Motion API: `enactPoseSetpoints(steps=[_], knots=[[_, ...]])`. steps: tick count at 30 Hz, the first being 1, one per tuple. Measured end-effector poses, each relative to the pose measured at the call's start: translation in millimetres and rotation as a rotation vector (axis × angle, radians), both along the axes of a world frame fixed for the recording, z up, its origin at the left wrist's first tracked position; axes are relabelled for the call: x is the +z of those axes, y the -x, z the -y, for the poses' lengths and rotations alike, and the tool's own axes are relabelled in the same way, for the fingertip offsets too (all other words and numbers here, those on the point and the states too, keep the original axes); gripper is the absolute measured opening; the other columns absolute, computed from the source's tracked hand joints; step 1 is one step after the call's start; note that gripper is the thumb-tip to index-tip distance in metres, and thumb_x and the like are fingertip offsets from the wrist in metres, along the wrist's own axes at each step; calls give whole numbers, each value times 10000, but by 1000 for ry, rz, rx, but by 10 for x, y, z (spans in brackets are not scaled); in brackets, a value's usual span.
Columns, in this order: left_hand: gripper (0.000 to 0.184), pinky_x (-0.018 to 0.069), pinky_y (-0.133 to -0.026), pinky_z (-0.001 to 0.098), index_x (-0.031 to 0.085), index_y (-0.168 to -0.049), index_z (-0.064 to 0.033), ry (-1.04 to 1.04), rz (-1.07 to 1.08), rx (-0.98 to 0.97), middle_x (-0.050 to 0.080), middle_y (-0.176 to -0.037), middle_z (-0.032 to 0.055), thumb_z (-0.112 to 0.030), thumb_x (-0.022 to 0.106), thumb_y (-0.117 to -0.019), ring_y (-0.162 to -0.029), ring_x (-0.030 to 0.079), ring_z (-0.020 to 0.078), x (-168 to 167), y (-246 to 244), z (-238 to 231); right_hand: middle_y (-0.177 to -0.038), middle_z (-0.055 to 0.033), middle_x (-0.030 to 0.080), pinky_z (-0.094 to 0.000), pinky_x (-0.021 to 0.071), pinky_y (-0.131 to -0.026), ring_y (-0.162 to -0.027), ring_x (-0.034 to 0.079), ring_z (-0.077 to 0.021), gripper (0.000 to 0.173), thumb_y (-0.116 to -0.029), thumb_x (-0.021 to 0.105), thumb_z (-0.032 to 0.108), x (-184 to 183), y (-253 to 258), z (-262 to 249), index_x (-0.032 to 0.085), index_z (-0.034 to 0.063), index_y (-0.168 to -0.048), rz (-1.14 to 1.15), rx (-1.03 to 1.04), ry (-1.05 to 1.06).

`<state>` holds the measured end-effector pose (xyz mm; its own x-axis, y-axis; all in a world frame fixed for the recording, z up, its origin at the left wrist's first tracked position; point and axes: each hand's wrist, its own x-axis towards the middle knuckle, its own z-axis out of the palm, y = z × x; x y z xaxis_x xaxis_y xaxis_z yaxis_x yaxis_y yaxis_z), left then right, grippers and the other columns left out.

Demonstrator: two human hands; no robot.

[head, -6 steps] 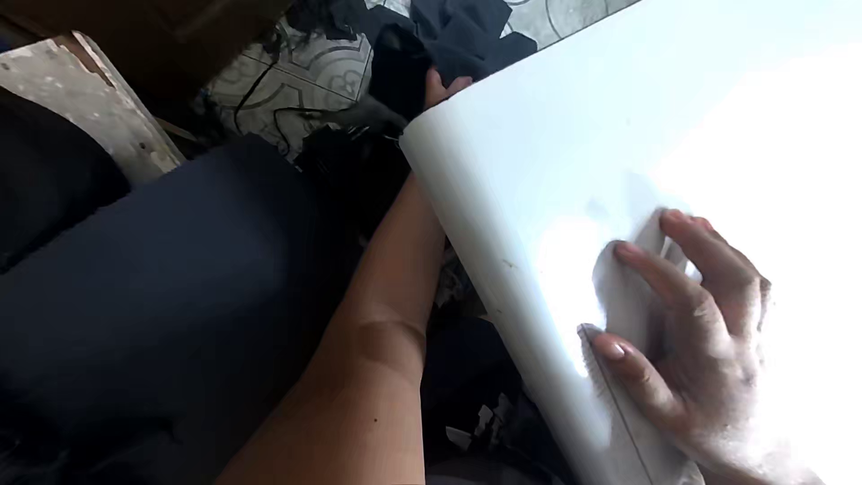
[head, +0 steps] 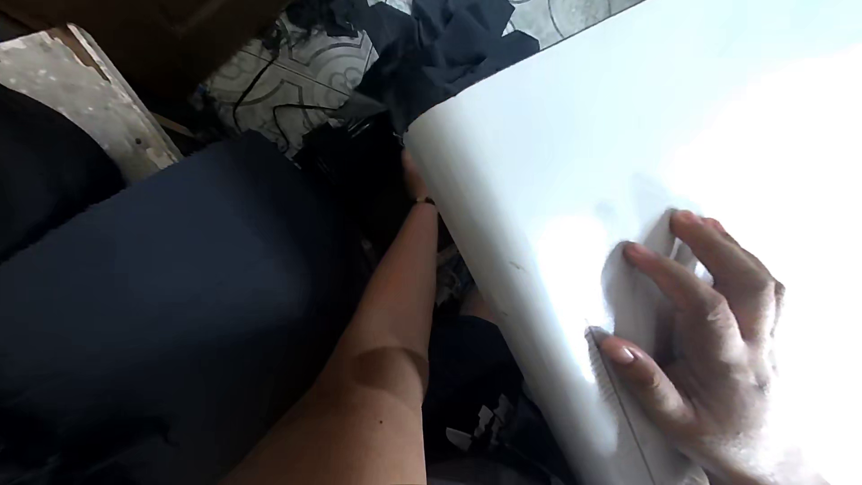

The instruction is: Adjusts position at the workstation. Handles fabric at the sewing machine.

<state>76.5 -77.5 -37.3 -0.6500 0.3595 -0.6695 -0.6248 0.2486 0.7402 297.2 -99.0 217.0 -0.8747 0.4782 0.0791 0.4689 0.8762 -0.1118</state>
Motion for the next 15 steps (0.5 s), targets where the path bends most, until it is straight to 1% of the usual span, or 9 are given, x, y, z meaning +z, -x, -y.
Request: enactPoseSetpoints(steps=[2,3,4,6,9,10,11,13,15], knots=[[545,526,-993,497,287,-1579,-28,166,211,-71,529,-1431,296,-65,471,-1067,-1233,608,382,-98,-73,169,-1619,-183,372,-601,212,-1200,-1541,255,-365,737,-978,391,728,2,-5,-6,537,174,-1442,0,5,12],[584,545,-946,498,250,-1591,-45,229,304,-107,525,-1422,300,-55,480,-1054,-1193,622,388,-149,-97,243,-1618,-173,378,-593,214,-1200,-1542,257,-358,725,-977,396,723,2,-5,-8,536,187,-1446,-4,8,12],[610,550,-935,489,235,-1596,-57,288,371,-138,521,-1428,290,-41,491,-1042,-1192,621,380,-191,-113,312,-1623,-161,378,-583,209,-1198,-1545,252,-349,718,-978,402,719,2,-8,-7,534,200,-1456,-8,7,19],[640,549,-940,469,231,-1602,-63,376,411,-189,524,-1436,269,-29,512,-1027,-1205,621,356,-247,-135,420,-1629,-161,364,-592,198,-1218,-1551,242,-347,718,-981,401,712,4,-20,-11,519,191,-1461,-5,15,27],[658,550,-945,467,184,-1617,-85,416,393,-252,519,-1441,266,-24,483,-1034,-1210,620,350,-270,-155,473,-1639,-112,368,-567,191,-1210,-1554,238,-319,695,-967,406,729,-12,-20,6,523,267,-1474,-21,-7,29],[666,549,-947,472,171,-1623,-97,429,381,-273,524,-1437,265,-27,480,-1037,-1213,620,351,-269,-167,473,-1637,-110,371,-562,194,-1211,-1554,237,-316,691,-970,402,729,-12,-18,11,526,269,-1470,-21,-9,29],[666,545,-948,477,172,-1624,-103,447,361,-299,536,-1423,262,-37,487,-1040,-1213,620,352,-267,-180,469,-1634,-114,375,-558,199,-1206,-1553,240,-316,688,-972,402,726,-12,-18,14,529,265,-1466,-23,-7,29],[668,509,-1002,497,195,-1625,-116,488,324,-362,550,-1429,247,-61,509,-1038,-1259,599,351,-256,-212,455,-1632,-121,373,-555,199,-1210,-1552,241,-313,683,-975,407,720,-3,-18,9,534,250,-1454,-19,-5,33],[675,485,-1034,502,199,-1627,-123,512,307,-421,564,-1424,236,-80,522,-1036,-1287,585,349,-252,-249,441,-1622,-171,371,-582,202,-1220,-1548,250,-346,703,-983,412,703,8,-18,2,547,180,-1433,-11,9,34]])
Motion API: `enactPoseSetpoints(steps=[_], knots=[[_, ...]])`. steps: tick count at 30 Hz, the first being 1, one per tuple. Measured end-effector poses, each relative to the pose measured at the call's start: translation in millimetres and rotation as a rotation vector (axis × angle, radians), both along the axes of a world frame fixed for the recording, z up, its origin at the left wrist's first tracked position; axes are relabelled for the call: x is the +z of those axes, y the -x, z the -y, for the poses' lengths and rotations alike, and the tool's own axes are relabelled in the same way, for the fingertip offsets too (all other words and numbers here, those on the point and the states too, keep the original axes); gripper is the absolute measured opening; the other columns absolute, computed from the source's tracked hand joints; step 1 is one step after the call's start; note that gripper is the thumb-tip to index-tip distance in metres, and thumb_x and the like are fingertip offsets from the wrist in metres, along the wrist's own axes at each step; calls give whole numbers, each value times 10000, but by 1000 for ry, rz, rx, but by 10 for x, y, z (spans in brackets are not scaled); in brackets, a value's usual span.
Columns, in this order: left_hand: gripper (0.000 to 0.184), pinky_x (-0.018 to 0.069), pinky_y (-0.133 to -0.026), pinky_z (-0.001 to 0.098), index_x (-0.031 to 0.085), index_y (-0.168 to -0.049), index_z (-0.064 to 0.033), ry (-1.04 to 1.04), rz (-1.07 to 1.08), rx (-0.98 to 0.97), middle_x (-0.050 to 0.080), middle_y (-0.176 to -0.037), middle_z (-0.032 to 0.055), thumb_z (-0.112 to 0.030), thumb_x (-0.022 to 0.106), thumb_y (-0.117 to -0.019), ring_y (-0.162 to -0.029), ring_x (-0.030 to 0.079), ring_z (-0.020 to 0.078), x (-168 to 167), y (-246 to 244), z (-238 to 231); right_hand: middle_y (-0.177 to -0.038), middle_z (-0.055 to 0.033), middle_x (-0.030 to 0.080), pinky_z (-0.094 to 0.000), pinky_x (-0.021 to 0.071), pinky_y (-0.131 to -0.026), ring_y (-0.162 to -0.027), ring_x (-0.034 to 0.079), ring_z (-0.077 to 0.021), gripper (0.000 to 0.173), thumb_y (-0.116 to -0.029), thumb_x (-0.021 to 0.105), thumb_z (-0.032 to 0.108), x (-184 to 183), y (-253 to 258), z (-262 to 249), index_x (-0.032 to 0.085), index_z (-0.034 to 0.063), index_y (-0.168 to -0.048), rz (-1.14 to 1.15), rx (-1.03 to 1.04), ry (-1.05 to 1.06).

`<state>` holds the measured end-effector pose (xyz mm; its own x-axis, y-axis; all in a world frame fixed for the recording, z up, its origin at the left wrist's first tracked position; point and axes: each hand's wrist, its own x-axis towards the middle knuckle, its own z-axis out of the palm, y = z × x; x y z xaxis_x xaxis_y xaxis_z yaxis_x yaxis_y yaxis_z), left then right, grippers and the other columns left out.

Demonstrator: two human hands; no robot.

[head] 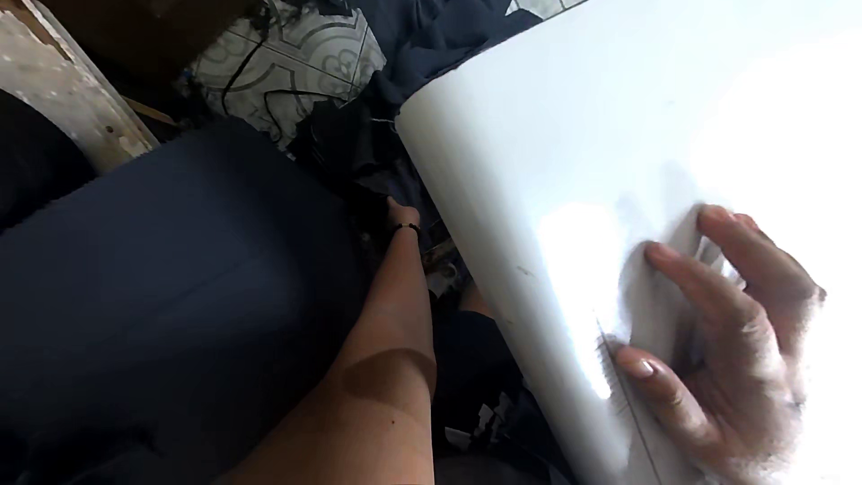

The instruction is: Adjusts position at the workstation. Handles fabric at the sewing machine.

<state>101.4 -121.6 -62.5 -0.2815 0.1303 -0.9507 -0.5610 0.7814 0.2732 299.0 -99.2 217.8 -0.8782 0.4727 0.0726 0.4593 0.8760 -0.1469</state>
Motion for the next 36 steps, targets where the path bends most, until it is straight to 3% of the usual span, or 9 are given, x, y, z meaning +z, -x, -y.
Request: enactPoseSetpoints(steps=[7,10,12,14,17,28,31,34,36], knots=[[764,539,-986,458,92,-1616,-38,-133,39,60,517,-1435,289,-42,563,-1014,-1240,611,363,25,5,-204,-1635,-117,370,-550,183,-1216,-1557,232,-310,686,-987,386,713,7,26,24,514,245,-1471,9,-12,-17],[523,454,-1088,481,212,-1608,-31,-166,-13,109,498,-1488,269,-178,362,-1128,-1335,550,358,94,83,-367,-1633,-126,374,-558,214,-1188,-1554,232,-323,685,-984,395,714,3,25,24,512,251,-1475,8,-15,-18],[504,418,-1112,506,340,-1563,-10,-177,-52,207,515,-1478,268,-285,249,-1151,-1349,535,368,125,93,-418,-1638,-112,370,-566,213,-1191,-1556,231,-322,688,-979,395,721,-1,21,27,510,264,-1480,4,-19,-15],[488,460,-1075,512,293,-1584,-37,-183,-56,197,540,-1440,281,-229,343,-1138,-1310,569,383,135,79,-359,-1642,-105,366,-568,199,-1203,-1557,232,-320,691,-976,391,728,-6,19,24,512,270,-1480,-1,-17,-14],[701,527,-996,477,158,-1608,-39,-104,76,137,505,-1442,288,-105,555,-1034,-1260,587,369,117,-8,-140,-1635,-138,364,-593,208,-1200,-1551,244,-333,714,-977,394,725,-9,18,14,526,214,-1458,0,-12,-13],[707,565,-882,484,166,-1611,-100,-70,93,77,549,-1384,268,-94,553,-1019,-1143,642,361,72,-103,-48,-1639,-105,370,-570,217,-1189,-1552,241,-322,682,-978,399,719,-3,23,27,511,273,-1482,3,-16,-23],[693,521,-985,470,231,-1577,-11,10,85,-92,563,-1389,263,-104,602,-999,-1225,614,342,129,-188,83,-1634,-112,378,-571,223,-1178,-1550,241,-328,682,-980,399,716,-11,21,25,515,267,-1479,-5,-12,-25],[614,382,-1151,425,339,-1521,96,97,171,-441,441,-1542,248,-195,581,-1038,-1440,434,309,174,-263,163,-1626,-133,384,-572,220,-1187,-1546,255,-332,686,-983,407,711,-12,22,25,523,247,-1475,-9,-8,-19],[709,306,-1208,464,244,-1563,87,181,178,-472,330,-1599,275,-246,579,-1034,-1505,325,346,172,-279,165,-1618,-145,396,-575,228,-1179,-1539,267,-339,690,-980,419,708,-15,20,35,536,235,-1468,-22,-11,-17]])
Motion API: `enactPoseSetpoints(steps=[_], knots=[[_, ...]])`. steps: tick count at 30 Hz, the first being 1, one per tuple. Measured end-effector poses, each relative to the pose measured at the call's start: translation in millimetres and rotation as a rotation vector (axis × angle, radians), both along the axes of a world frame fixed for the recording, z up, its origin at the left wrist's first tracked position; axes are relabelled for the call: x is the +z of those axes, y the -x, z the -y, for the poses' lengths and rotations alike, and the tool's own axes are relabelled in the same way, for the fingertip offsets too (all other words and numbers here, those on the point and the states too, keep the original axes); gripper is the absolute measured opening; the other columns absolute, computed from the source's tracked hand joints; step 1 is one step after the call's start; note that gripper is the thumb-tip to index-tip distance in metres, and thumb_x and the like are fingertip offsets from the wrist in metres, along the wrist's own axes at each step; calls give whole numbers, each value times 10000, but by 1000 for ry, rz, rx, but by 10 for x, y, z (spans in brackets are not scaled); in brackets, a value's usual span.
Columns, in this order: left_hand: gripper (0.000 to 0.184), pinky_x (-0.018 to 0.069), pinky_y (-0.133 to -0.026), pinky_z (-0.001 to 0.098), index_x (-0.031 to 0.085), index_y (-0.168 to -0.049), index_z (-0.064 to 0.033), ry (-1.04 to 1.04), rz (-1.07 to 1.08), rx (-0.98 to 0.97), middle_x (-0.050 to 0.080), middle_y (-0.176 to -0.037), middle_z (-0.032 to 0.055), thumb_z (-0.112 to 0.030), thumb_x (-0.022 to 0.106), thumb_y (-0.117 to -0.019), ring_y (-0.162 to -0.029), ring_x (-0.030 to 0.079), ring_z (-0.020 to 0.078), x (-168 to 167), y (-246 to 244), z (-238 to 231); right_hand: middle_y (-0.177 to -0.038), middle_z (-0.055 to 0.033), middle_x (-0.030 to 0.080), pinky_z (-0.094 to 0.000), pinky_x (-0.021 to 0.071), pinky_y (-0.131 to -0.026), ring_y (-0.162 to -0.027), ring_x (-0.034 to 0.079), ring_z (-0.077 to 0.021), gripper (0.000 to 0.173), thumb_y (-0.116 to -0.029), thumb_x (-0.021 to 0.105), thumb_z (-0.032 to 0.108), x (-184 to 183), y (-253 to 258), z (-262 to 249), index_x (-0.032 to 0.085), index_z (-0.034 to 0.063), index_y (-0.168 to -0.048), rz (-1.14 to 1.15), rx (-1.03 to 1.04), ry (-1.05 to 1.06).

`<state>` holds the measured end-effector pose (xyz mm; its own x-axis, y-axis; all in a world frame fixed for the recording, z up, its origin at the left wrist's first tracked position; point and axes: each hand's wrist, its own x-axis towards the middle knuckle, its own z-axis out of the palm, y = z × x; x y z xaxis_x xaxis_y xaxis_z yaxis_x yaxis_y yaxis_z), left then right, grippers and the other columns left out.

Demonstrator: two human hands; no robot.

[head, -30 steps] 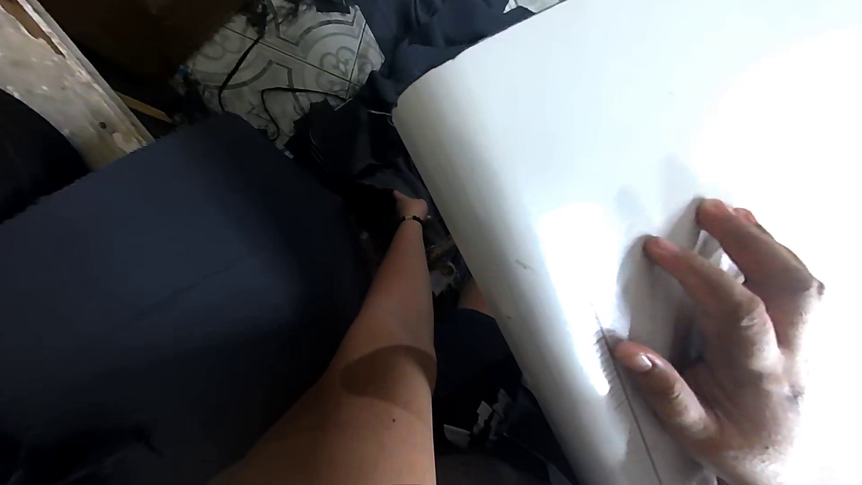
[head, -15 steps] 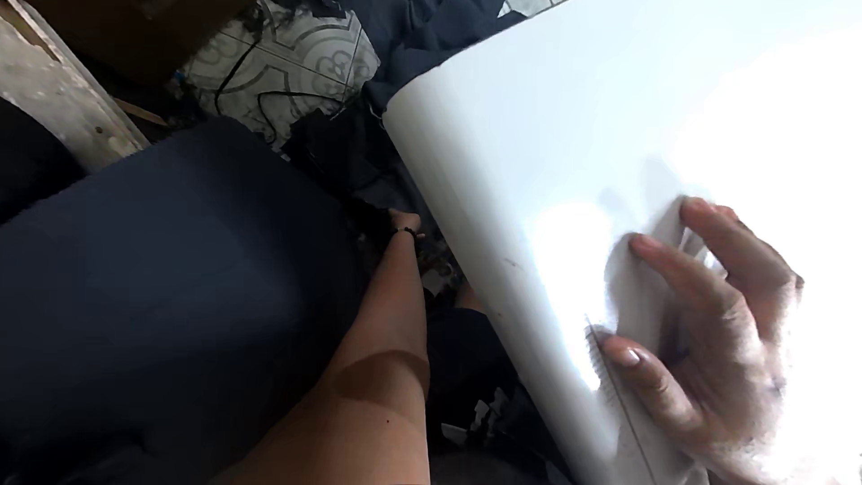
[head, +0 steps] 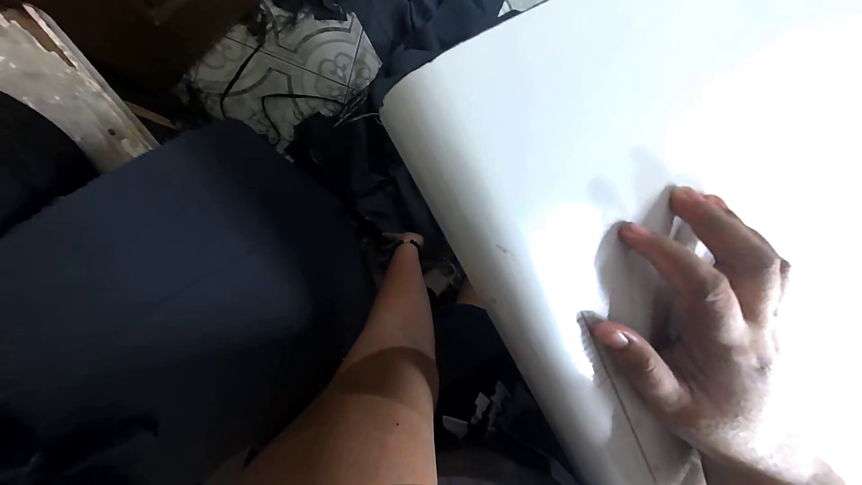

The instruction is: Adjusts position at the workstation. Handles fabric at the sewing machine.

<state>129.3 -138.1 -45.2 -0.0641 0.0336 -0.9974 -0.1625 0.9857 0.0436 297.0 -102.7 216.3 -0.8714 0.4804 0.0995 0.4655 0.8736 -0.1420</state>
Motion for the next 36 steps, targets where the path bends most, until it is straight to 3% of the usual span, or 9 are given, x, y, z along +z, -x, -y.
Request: enactPoseSetpoints(steps=[3,6,9,11,14,20,25,28,36], knots=[[822,325,-1202,475,117,-1619,12,-33,-179,338,285,-1627,274,-164,627,-999,-1511,313,374,24,70,-3,-1596,-166,420,-580,232,-1176,-1529,287,-348,676,-983,444,686,8,12,-3,551,215,-1455,-12,13,-6],[696,387,-1151,485,85,-1650,-84,-256,-310,769,368,-1595,261,-69,462,-1065,-1446,424,370,139,249,-29,-1570,-192,445,-613,244,-1159,-1505,323,-386,676,-981,440,669,39,47,-4,567,200,-1449,8,19,-7],[487,368,-1176,444,257,-1594,-9,-544,-431,990,407,-1573,251,-130,306,-1125,-1432,446,335,233,508,18,-1573,-200,440,-652,260,-1118,-1486,335,-428,657,-977,453,657,41,67,-23,563,224,-1459,16,19,6],[449,467,-1066,430,472,-1455,41,-685,-580,1050,567,-1398,237,-208,289,-1129,-1263,570,297,300,732,91,-1575,-193,442,-669,265,-1098,-1476,347,-441,651,-972,453,673,16,85,-43,561,261,-1465,0,11,5],[431,534,-869,357,438,-1439,-7,-848,-666,1175,570,-1262,174,-270,283,-1135,-1021,600,221,891,1022,322,-1637,-161,364,-662,206,-1191,-1527,293,-402,669,-984,432,664,35,76,6,517,264,-1513,14,-19,57],[393,481,-1041,315,519,-1317,137,-1508,-1166,519,582,-1301,282,-11,425,-966,-1233,577,277,2126,1016,570,-1644,-202,321,-712,300,-1138,-1467,383,-448,702,-950,600,518,297,-812,744,468,169,-1545,78,-74,99],[454,244,-1224,514,604,-1436,-187,-1231,-1151,-354,572,-1502,28,-386,410,-1077,-1464,439,212,2583,494,267,-1689,-163,247,-651,203,-1220,-1560,235,-345,1270,-702,496,955,-52,-2244,1024,301,108,-1627,78,-302,94],[447,237,-1194,554,634,-1395,-221,-1129,-1203,-445,563,-1505,-18,-420,402,-1068,-1458,429,203,2573,430,227,-1699,-153,229,-633,117,-1247,-1579,179,-334,1239,-757,418,946,-217,-2375,1108,267,83,-1633,82,-340,50],[377,250,-1190,506,694,-1305,-247,-1095,-1219,-438,657,-1375,-51,-295,467,-1007,-1374,514,165,2571,444,225,-1695,-166,227,-664,176,-1201,-1557,216,-383,1248,-747,374,965,-109,-2288,1120,253,100,-1638,177,-363,3]])
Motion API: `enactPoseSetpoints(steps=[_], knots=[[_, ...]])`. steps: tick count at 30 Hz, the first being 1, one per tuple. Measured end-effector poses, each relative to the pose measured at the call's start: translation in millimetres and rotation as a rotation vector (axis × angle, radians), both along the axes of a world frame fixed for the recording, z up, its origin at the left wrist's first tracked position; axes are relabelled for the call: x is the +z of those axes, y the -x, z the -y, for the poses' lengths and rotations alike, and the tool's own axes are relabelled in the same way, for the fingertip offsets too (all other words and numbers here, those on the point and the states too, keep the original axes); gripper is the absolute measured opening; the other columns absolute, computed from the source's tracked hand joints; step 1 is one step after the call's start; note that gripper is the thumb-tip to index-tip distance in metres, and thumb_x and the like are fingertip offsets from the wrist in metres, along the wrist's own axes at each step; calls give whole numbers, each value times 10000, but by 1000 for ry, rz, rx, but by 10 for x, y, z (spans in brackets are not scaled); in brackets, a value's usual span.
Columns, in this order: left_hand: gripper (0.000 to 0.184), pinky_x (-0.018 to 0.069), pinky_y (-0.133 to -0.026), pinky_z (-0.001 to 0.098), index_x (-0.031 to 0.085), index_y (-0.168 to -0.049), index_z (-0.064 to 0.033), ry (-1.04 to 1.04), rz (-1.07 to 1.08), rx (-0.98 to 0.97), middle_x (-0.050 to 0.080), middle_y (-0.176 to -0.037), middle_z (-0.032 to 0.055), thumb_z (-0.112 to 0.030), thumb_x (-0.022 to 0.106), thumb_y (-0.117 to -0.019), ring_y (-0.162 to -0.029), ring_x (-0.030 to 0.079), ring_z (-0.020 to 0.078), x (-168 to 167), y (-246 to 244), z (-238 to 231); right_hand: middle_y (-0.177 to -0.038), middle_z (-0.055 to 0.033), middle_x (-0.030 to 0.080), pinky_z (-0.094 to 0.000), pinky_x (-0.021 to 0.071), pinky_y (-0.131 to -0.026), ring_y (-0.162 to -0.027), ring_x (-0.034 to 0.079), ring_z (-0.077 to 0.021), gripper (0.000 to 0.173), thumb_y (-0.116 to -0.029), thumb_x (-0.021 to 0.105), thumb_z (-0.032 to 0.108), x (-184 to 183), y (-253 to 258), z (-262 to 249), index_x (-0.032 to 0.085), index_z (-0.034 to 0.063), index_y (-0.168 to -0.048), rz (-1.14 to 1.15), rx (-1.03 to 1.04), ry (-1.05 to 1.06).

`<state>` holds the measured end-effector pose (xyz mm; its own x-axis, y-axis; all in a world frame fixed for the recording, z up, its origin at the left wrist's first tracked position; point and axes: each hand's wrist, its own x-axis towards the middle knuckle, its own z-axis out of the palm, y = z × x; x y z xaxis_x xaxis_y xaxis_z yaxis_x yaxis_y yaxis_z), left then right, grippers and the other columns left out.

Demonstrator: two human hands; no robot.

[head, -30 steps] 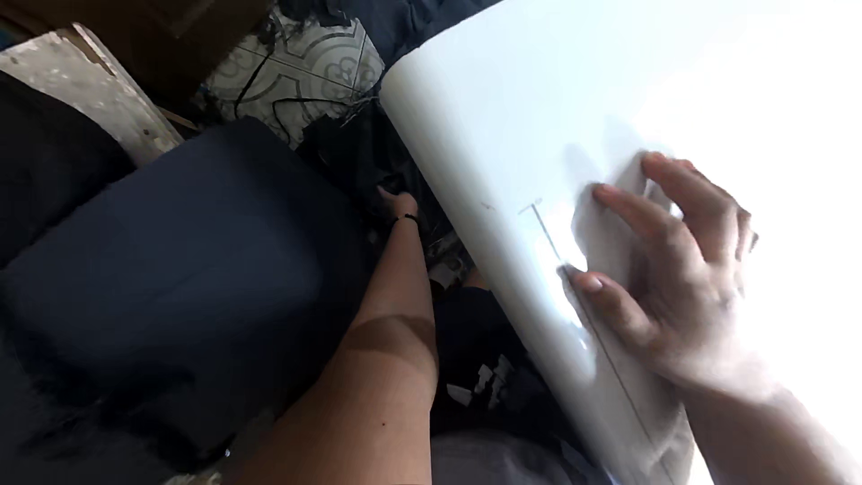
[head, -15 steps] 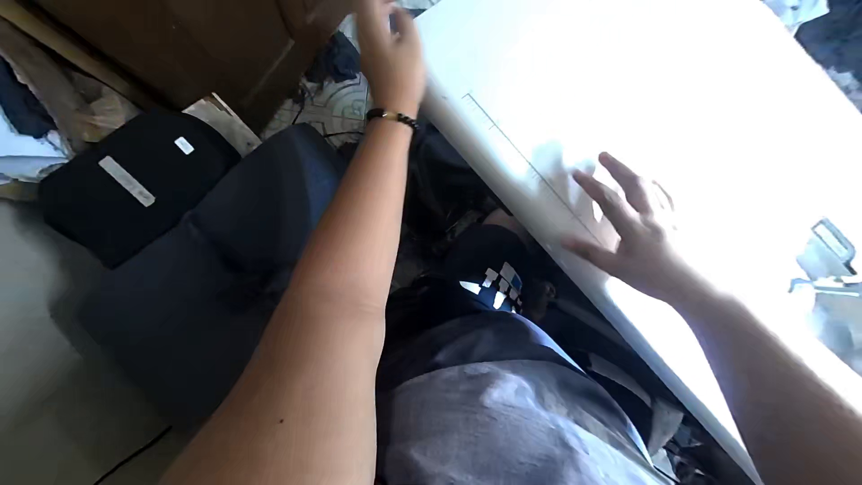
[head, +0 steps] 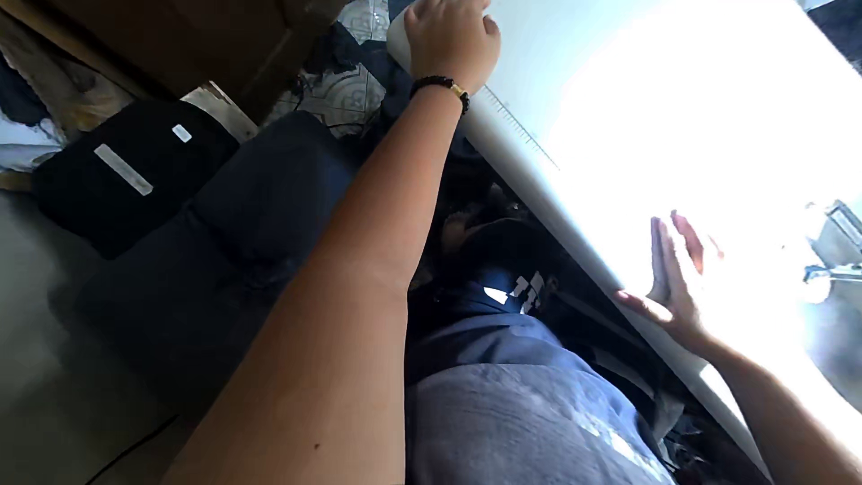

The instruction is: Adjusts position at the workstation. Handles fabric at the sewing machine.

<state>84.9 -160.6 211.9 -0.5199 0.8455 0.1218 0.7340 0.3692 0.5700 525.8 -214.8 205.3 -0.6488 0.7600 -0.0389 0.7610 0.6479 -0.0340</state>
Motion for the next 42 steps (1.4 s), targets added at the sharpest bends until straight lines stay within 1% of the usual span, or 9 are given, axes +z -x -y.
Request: enactPoseSetpoints(steps=[3,8,14,17,22,27,36,39,42], knots=[[365,254,-1183,509,710,-1268,-245,6,0,14,697,-1296,-45,-292,469,-999,-1333,546,167,-10,6,3,-1690,-175,238,-675,210,-1183,-1550,231,-397,1253,-743,365,973,16,3,0,259,100,-1636,15,3,-12],[358,246,-1187,504,715,-1259,-238,-3,-1,11,702,-1284,-38,-290,473,-1000,-1323,555,167,-6,3,3,-1686,-181,245,-684,227,-1164,-1545,234,-407,1241,-751,360,966,40,27,26,273,96,-1632,17,-3,-9],[362,253,-1181,503,714,-1268,-226,-18,-3,7,696,-1296,-29,-280,485,-992,-1327,551,167,-1,1,9,-1681,-189,254,-690,195,-1176,-1549,225,-406,1250,-748,367,966,43,39,28,278,84,-1629,4,-3,-6],[360,246,-1189,505,707,-1274,-222,-30,-4,-2,683,-1319,-24,-270,487,-993,-1345,537,171,-9,7,14,-1673,-187,276,-694,220,-1165,-1541,251,-407,1234,-750,366,959,43,50,28,285,95,-1628,8,2,-21],[370,245,-1187,498,710,-1280,-240,-27,-14,-2,674,-1340,-41,-262,475,-995,-1354,528,155,-9,7,24,-1679,-171,272,-698,210,-1171,-1543,253,-399,1227,-756,357,961,4,28,21,272,109,-1634,-16,12,-20],[367,246,-1186,481,714,-1272,-233,-37,-7,17,685,-1315,-37,-256,483,-987,-1336,540,147,-11,-1,25,-1668,-198,281,-733,219,-1141,-1531,263,-432,1219,-768,361,941,46,70,42,283,79,-1626,-11,30,-28],[352,258,-1173,493,728,-1237,-235,-12,-25,39,701,-1275,-19,-274,489,-982,-1315,556,171,-29,2,-10,-1677,-166,277,-700,226,-1166,-1542,260,-389,1213,-754,325,968,8,44,26,295,129,-1628,-23,22,-31],[353,257,-1172,483,735,-1228,-237,-24,-17,43,709,-1255,-23,-264,490,-975,-1302,563,163,-30,5,-8,-1679,-167,267,-695,184,-1180,-1550,237,-381,1210,-760,354,954,-20,28,13,283,118,-1631,-46,29,-20],[347,257,-1170,482,741,-1213,-239,-31,-18,48,713,-1245,-28,-265,488,-977,-1295,567,158,-34,6,-9,-1679,-167,267,-703,183,-1172,-1551,229,-388,1218,-756,365,950,-30,22,4,274,109,-1633,-43,31,-14]])
